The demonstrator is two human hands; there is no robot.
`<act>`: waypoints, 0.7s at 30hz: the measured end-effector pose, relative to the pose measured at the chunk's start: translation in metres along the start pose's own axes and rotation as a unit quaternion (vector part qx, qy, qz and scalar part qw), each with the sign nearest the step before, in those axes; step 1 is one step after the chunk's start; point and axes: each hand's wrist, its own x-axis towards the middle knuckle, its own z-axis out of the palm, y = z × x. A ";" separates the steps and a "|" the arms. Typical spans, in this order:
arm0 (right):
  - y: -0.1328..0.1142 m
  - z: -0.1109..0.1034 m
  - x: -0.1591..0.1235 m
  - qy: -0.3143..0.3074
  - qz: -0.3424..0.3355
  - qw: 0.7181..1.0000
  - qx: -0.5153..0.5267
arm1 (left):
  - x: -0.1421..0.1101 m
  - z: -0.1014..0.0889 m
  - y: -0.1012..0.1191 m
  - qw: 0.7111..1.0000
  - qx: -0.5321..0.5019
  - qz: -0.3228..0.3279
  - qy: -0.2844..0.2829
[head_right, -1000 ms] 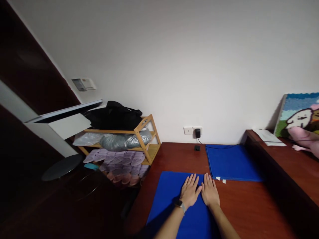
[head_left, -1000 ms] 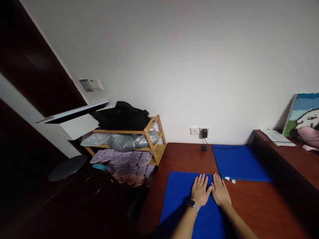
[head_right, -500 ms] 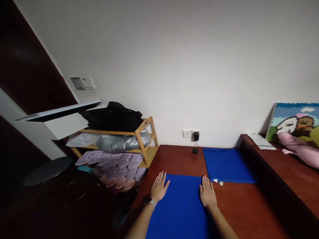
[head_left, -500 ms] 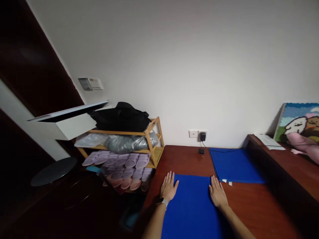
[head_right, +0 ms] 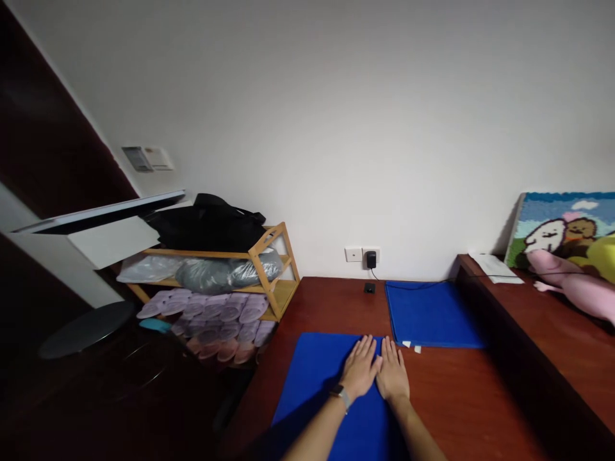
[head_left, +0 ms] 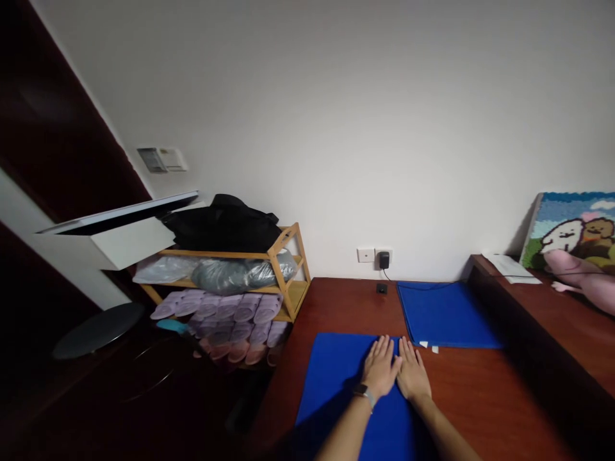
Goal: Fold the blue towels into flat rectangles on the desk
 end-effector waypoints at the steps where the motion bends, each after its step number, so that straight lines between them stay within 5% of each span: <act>1: 0.000 0.000 0.000 -0.004 -0.006 1.000 -0.006 | 0.004 0.008 0.012 1.000 -0.009 0.000 -0.011; 3: 0.001 -0.001 0.000 -0.007 -0.018 1.000 -0.014 | 0.006 0.015 0.018 1.000 -0.009 0.001 -0.025; 5: 0.000 -0.002 0.000 -0.002 -0.012 1.000 -0.007 | 0.000 0.010 0.002 1.000 0.008 0.003 -0.025; 12: -0.004 -0.004 0.001 0.001 0.023 1.000 0.019 | -0.050 -0.047 -0.126 0.987 0.087 -0.133 -0.008; 15: -0.004 -0.003 0.001 0.001 0.025 0.999 0.019 | -0.064 -0.061 -0.163 0.979 0.103 -0.175 0.007; 21: -0.005 -0.007 0.000 -0.005 0.028 0.999 0.022 | -0.067 -0.071 -0.176 0.976 0.105 -0.192 -0.004</act>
